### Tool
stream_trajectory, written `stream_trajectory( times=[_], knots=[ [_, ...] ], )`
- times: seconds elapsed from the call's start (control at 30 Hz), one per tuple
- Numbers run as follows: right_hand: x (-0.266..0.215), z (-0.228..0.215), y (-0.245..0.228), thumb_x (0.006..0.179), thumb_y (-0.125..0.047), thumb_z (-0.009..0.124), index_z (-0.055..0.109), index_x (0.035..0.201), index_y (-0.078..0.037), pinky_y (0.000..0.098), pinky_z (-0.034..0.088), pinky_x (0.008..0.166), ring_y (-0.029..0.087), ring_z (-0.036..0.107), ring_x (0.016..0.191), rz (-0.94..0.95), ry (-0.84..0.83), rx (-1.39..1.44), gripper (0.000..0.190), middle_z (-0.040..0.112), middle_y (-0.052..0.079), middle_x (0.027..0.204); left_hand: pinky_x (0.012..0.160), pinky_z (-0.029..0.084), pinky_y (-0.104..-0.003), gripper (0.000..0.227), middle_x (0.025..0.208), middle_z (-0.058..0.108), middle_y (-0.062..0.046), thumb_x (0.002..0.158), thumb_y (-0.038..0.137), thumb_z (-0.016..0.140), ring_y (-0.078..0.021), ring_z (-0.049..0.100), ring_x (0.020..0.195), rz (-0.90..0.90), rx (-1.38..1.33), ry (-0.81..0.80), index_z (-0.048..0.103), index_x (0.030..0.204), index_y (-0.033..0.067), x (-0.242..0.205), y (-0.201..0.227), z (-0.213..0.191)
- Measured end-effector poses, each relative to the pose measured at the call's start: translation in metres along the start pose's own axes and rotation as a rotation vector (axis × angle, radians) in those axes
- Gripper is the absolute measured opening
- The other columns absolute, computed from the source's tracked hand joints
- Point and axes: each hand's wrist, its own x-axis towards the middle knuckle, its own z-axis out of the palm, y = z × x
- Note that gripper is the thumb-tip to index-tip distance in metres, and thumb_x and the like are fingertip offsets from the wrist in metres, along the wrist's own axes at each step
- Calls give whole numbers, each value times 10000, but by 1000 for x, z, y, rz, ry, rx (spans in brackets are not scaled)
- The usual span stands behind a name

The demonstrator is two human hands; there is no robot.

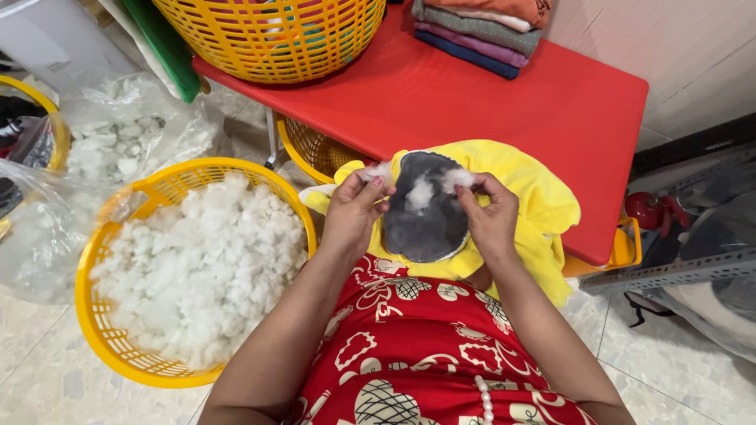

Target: The person repeatedly takes handfuls of white cotton from a yellow basket and stuffs them into a dark gray garment held open over a yellow cloth on their lap. The garment gradually becomes fuller as more cotton is added.

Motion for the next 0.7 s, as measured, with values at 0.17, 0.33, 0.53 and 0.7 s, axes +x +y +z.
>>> stream_trajectory(
  times=[0.17,0.33,0.53,0.7],
  knots=[
    [-6,12,-22,837,-88,782,669,891,-19,329,472,772,162,631,788,-238,-101,-336,144,670,41,816,736,622,-284,186,1075,702,-46,991,102,596,-127,717,921,126,179,-38,610,1176,87,-9,-26,23],
    [-9,30,-50,790,-169,832,720,985,-44,435,435,835,278,644,888,-499,-259,-631,258,678,88,899,748,562,-251,177,981,712,-56,1062,111,617,-111,682,845,302,522,-60,612,1215,23,-18,-35,23],
    [-20,26,-52,859,-133,778,763,1161,-95,382,456,939,277,645,1020,-468,-353,-454,304,692,89,1106,685,569,-279,270,957,747,-28,1003,172,646,-119,679,762,201,574,7,655,1240,45,20,-8,-62],
    [-16,14,-32,932,-25,737,744,1203,-70,315,516,972,227,667,1069,-373,-255,-312,275,668,101,1163,806,587,-359,204,996,755,-120,910,142,775,-263,747,881,426,1216,358,736,1097,72,13,35,-219]
  ],
)
